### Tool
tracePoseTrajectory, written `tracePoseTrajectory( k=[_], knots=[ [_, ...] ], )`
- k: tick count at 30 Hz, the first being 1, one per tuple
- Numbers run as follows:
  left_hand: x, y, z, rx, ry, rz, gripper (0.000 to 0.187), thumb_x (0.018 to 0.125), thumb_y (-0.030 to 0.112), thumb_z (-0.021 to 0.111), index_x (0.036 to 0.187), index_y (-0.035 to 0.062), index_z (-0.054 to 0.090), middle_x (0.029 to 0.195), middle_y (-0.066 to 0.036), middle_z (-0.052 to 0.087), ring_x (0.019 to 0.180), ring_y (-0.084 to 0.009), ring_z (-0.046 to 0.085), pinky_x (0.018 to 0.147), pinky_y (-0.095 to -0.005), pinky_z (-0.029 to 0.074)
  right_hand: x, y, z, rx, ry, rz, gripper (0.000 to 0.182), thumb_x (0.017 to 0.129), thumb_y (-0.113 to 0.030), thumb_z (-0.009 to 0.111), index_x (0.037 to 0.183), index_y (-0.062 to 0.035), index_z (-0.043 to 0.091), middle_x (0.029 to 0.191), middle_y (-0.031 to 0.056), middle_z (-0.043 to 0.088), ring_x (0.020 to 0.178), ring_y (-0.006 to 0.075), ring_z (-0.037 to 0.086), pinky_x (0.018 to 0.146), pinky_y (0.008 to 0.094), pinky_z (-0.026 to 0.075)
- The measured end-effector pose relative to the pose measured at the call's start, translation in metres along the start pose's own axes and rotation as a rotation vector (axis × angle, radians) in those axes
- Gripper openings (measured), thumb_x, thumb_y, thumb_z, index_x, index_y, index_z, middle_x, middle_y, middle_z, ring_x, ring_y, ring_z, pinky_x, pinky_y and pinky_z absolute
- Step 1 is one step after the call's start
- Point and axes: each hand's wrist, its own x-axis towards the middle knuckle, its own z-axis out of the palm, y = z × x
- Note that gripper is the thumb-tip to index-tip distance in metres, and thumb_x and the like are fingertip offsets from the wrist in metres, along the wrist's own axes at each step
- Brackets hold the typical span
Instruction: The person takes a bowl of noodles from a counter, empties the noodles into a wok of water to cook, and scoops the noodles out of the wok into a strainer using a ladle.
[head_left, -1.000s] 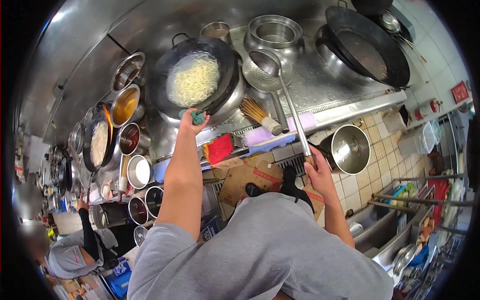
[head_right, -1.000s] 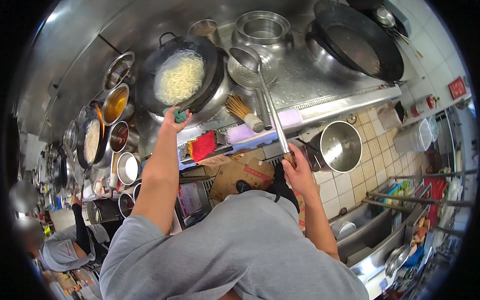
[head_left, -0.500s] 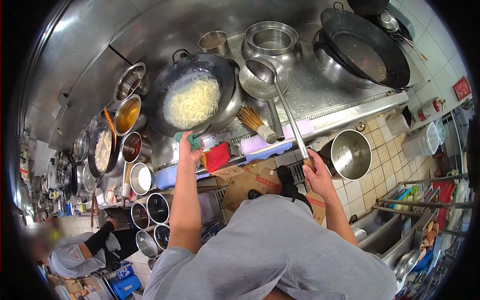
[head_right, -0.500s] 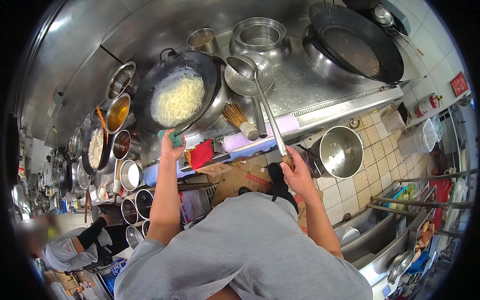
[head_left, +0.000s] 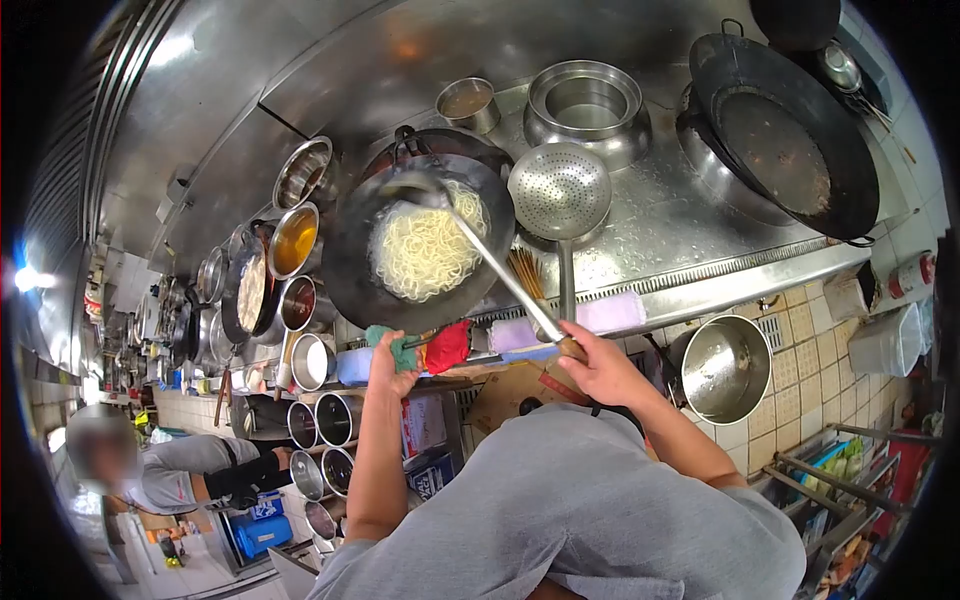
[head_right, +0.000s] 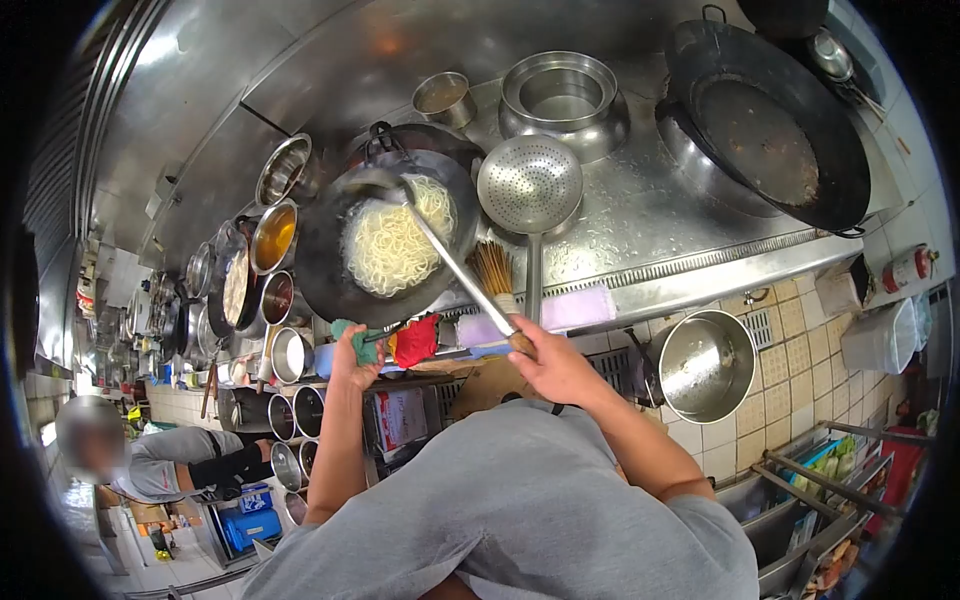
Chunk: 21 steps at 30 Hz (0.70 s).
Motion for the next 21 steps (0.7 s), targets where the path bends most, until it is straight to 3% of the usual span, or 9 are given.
tracePoseTrajectory(
  k=[1, 3, 4, 6, 9, 14, 21],
  knots=[
    [0.001, -0.003, 0.003, 0.003, -0.012, 0.003, 0.020, 0.068, 0.025, 0.054, 0.078, 0.0079, 0.049, 0.064, -0.006, 0.051, 0.050, -0.0140, 0.049, 0.044, -0.0241, 0.041, 0.009, 0.001, 0.002, 0.007, 0.003, -0.002, 0.048, 0.077, -0.017, 0.052, 0.119, -0.0038, 0.034, 0.085, 0.0226, 0.055, 0.080, 0.0349, 0.054, 0.071, 0.0362, 0.042],
    [0.001, -0.006, 0.015, -0.016, -0.037, -0.021, 0.020, 0.068, 0.023, 0.054, 0.078, 0.0068, 0.050, 0.064, -0.006, 0.051, 0.050, -0.0142, 0.048, 0.044, -0.0245, 0.040, 0.028, -0.003, 0.006, 0.008, -0.136, 0.006, 0.047, 0.078, -0.013, 0.052, 0.120, -0.0037, 0.033, 0.087, 0.0183, 0.055, 0.079, 0.0239, 0.056, 0.069, 0.0311, 0.043],
    [0.003, -0.008, 0.020, -0.043, -0.028, 0.002, 0.018, 0.069, 0.022, 0.053, 0.077, 0.0071, 0.049, 0.063, -0.006, 0.051, 0.049, -0.0152, 0.047, 0.043, -0.0256, 0.040, 0.036, -0.005, 0.008, 0.009, -0.132, 0.010, 0.047, 0.078, -0.013, 0.052, 0.120, -0.0037, 0.033, 0.087, 0.0183, 0.055, 0.079, 0.0239, 0.056, 0.069, 0.0311, 0.043],
    [0.009, -0.011, 0.031, -0.068, -0.021, 0.024, 0.015, 0.069, 0.020, 0.053, 0.077, 0.0075, 0.048, 0.062, -0.006, 0.050, 0.049, -0.0162, 0.047, 0.043, -0.0268, 0.039, 0.052, -0.007, 0.013, -0.023, -0.207, -0.025, 0.047, 0.079, -0.017, 0.051, 0.121, -0.0044, 0.032, 0.096, 0.0237, 0.052, 0.089, 0.0332, 0.052, 0.077, 0.0358, 0.040],
    [0.015, -0.009, 0.048, -0.082, -0.024, 0.056, 0.014, 0.069, 0.019, 0.053, 0.076, 0.0079, 0.047, 0.061, -0.005, 0.050, 0.049, -0.0161, 0.047, 0.042, -0.0269, 0.039, 0.066, -0.002, 0.027, -0.055, -0.211, -0.085, 0.050, 0.080, -0.020, 0.047, 0.122, -0.0035, 0.028, 0.093, 0.0234, 0.053, 0.085, 0.0375, 0.051, 0.073, 0.0409, 0.040],
    [0.012, 0.014, 0.068, 0.054, 0.049, 0.060, 0.014, 0.069, 0.019, 0.054, 0.074, 0.0086, 0.047, 0.061, -0.005, 0.050, 0.051, -0.0164, 0.048, 0.041, -0.0272, 0.039, 0.069, -0.011, 0.023, -0.099, -0.275, -0.066, 0.057, 0.081, -0.016, 0.043, 0.128, -0.0029, 0.013, 0.084, 0.0223, 0.054, 0.073, 0.0371, 0.052, 0.067, 0.0436, 0.040],
    [-0.003, 0.047, 0.087, 0.277, 0.179, 0.125, 0.015, 0.069, 0.020, 0.056, 0.074, 0.0087, 0.046, 0.061, -0.004, 0.047, 0.048, -0.0166, 0.047, 0.041, -0.0281, 0.039, 0.078, -0.017, 0.020, -0.074, -0.224, -0.094, 0.058, 0.082, -0.017, 0.041, 0.129, -0.0041, 0.009, 0.076, 0.0236, 0.054, 0.069, 0.0384, 0.052, 0.065, 0.0448, 0.040]
  ],
)
